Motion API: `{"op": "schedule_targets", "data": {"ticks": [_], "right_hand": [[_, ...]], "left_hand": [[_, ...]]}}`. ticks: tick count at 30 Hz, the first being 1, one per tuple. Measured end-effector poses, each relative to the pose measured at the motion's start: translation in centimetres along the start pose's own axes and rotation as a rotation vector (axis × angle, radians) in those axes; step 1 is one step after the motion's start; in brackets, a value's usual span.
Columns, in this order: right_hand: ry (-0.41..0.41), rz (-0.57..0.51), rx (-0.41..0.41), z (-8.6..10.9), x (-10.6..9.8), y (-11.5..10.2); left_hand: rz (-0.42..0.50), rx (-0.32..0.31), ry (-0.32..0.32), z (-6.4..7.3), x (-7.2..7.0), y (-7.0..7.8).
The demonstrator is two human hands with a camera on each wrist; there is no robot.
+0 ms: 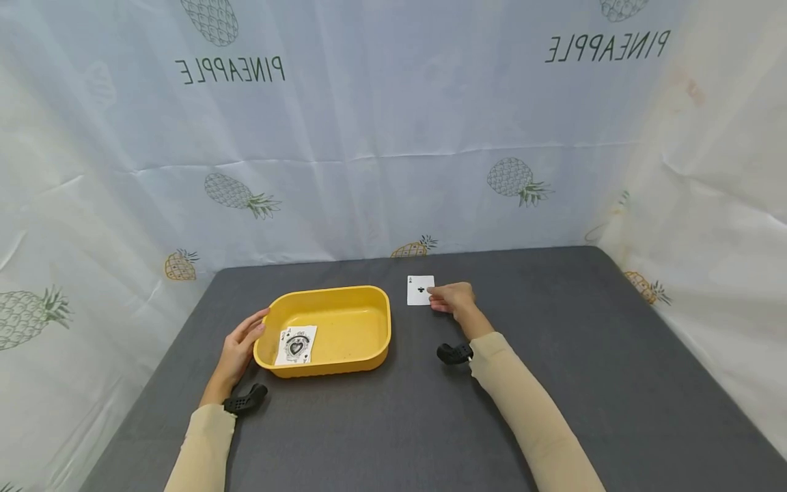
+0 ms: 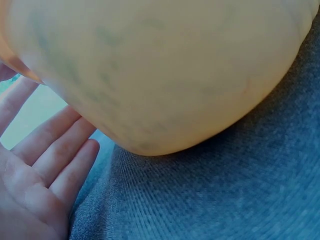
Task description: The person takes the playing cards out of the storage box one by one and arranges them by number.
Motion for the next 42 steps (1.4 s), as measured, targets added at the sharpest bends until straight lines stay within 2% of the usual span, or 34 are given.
{"op": "schedule_targets", "data": {"ticks": [8,13,16,19,26,36,42], "right_hand": [[-0.146,0.003,-0.036,3.7,2.4,-1.1],[-0.288,0.061,-0.14,6.8,4.3,-2.0],[-0.346,0.089,-0.184,8.2,5.4,-2.4],[-0.375,0.082,-0.183,9.1,6.7,-2.7],[-0.395,0.051,-0.125,10.5,9.5,-2.7],[-0.445,0.05,-0.158,12.4,13.2,-2.6],[-0.457,0.064,-0.16,12.7,15.0,-1.7]], "left_hand": [[-0.021,-0.006,0.009,0.1,0.0,0.0],[-0.029,0.001,0.011,0.0,0.0,0.1],[-0.03,0.003,0.008,-0.1,0.1,0.2],[-0.029,0.001,0.008,-0.1,0.1,0.2],[-0.051,-0.028,0.011,0.1,0.1,0.2],[-0.049,-0.024,0.01,0.1,0.0,0.1],[-0.046,-0.032,0.008,0.0,0.1,0.0]]}}
Point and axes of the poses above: each hand's wrist, its own z-axis away from the middle knuckle, its own x-axis out of the palm, y = z × x, the point moved 8 cm from there along -z, towards the middle knuckle, and after that the axes turned 9 degrees about y, right-handed, at the moved point
